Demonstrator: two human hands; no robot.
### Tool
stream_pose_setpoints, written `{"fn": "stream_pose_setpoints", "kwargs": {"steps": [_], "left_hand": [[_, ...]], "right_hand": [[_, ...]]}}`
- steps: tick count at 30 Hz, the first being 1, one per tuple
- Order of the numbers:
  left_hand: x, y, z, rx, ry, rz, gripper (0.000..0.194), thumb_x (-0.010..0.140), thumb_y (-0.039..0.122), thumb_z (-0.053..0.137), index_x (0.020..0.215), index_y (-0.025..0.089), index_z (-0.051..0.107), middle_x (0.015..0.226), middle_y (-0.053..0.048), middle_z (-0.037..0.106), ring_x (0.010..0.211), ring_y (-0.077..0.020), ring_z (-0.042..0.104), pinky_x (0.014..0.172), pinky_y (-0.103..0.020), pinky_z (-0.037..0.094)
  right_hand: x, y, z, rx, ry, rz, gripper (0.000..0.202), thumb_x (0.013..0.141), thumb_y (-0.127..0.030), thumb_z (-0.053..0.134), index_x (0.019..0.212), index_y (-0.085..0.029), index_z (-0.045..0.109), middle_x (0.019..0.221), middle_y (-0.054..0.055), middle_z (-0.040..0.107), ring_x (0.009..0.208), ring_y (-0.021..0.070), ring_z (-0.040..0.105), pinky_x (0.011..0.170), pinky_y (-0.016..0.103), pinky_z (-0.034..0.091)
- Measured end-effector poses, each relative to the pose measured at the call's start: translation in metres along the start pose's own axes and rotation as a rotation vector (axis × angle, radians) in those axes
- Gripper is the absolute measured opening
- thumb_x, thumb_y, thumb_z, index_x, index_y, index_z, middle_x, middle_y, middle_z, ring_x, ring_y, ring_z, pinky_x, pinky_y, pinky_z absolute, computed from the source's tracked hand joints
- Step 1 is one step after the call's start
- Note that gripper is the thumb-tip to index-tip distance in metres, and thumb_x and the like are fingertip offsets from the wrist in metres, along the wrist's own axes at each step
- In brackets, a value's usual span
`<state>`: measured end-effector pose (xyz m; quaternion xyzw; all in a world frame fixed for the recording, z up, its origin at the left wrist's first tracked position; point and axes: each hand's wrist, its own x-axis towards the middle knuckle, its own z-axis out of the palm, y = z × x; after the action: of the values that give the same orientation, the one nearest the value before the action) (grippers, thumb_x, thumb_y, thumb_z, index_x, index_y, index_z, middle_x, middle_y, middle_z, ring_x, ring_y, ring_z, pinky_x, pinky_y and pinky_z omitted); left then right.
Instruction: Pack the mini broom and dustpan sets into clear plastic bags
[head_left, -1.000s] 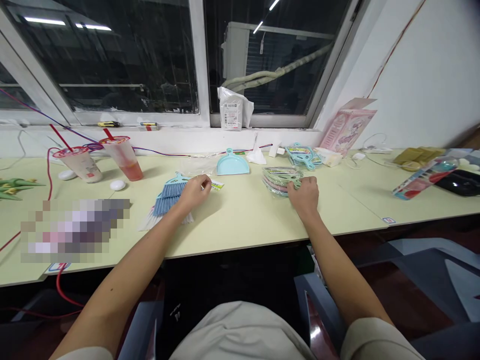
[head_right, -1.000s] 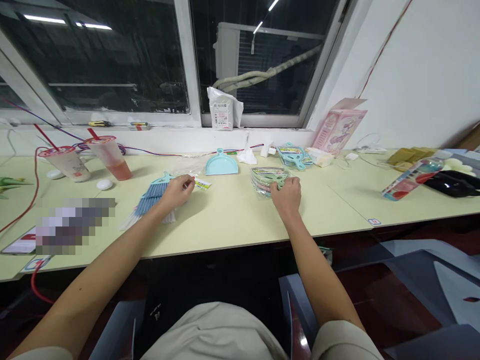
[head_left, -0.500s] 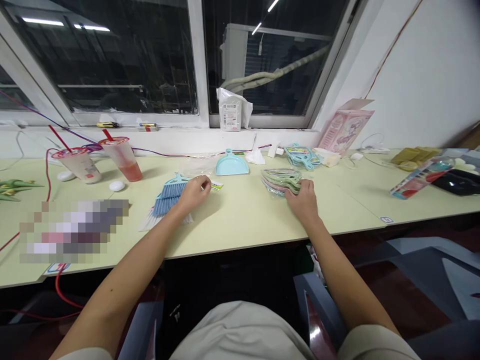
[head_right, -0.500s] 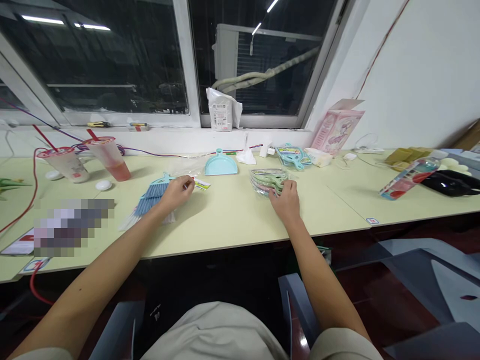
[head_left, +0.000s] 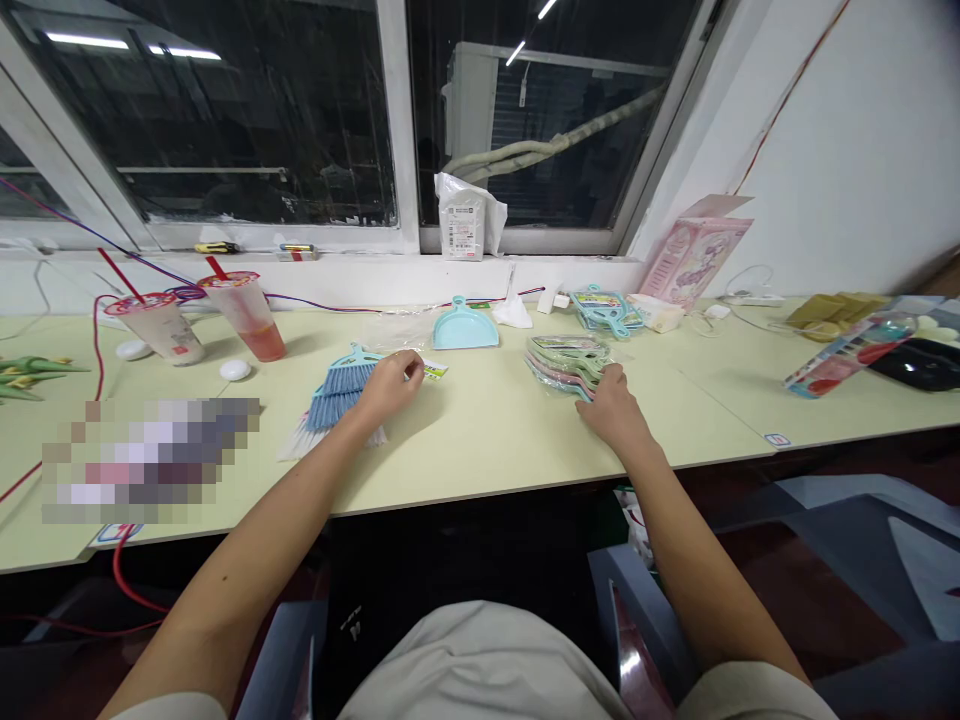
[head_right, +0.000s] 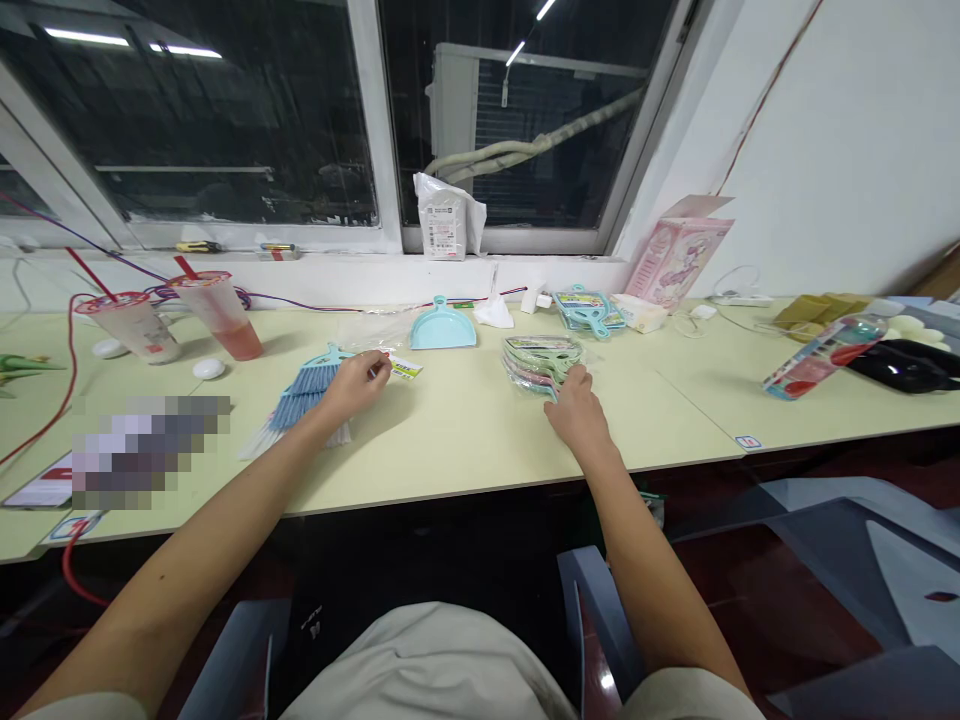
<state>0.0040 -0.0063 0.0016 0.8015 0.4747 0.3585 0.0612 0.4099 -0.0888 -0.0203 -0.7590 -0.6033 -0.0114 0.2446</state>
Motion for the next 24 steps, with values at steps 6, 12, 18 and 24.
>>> {"fn": "stream_pose_setpoints", "kwargs": {"steps": [6,12,18,24], "left_hand": [[-0.001,-0.001,0.001,0.005,-0.002,0.001,0.019,0.093,0.025,0.050,0.090,0.022,0.068,0.089,-0.006,0.074,0.079,-0.0236,0.065,0.074,-0.035,0.046],[0.000,-0.002,0.001,0.016,-0.004,0.014,0.018,0.093,0.024,0.049,0.089,0.022,0.067,0.088,-0.006,0.073,0.078,-0.0232,0.064,0.073,-0.034,0.045],[-0.001,-0.002,0.002,0.014,-0.006,0.008,0.018,0.094,0.025,0.049,0.088,0.022,0.066,0.087,-0.005,0.073,0.078,-0.0226,0.064,0.072,-0.034,0.044],[-0.001,-0.001,0.001,0.017,-0.005,0.001,0.017,0.093,0.024,0.050,0.088,0.022,0.066,0.088,-0.006,0.074,0.078,-0.0234,0.064,0.073,-0.035,0.044]], "right_hand": [[0.000,0.012,0.002,0.066,0.020,-0.069,0.057,0.082,-0.018,0.057,0.135,-0.019,0.037,0.121,0.021,0.060,0.099,0.0352,0.067,0.088,0.051,0.053],[0.004,0.012,0.008,0.126,0.022,-0.063,0.054,0.085,-0.022,0.059,0.134,-0.017,0.038,0.120,0.022,0.063,0.106,0.0364,0.066,0.089,0.049,0.054],[0.023,0.005,0.020,0.142,0.052,-0.073,0.051,0.086,-0.023,0.058,0.134,-0.016,0.040,0.126,0.023,0.062,0.109,0.0360,0.066,0.091,0.047,0.054],[0.049,0.008,0.028,0.129,0.064,-0.093,0.059,0.084,-0.023,0.061,0.139,-0.019,0.040,0.128,0.020,0.061,0.108,0.0339,0.066,0.090,0.045,0.054]]}}
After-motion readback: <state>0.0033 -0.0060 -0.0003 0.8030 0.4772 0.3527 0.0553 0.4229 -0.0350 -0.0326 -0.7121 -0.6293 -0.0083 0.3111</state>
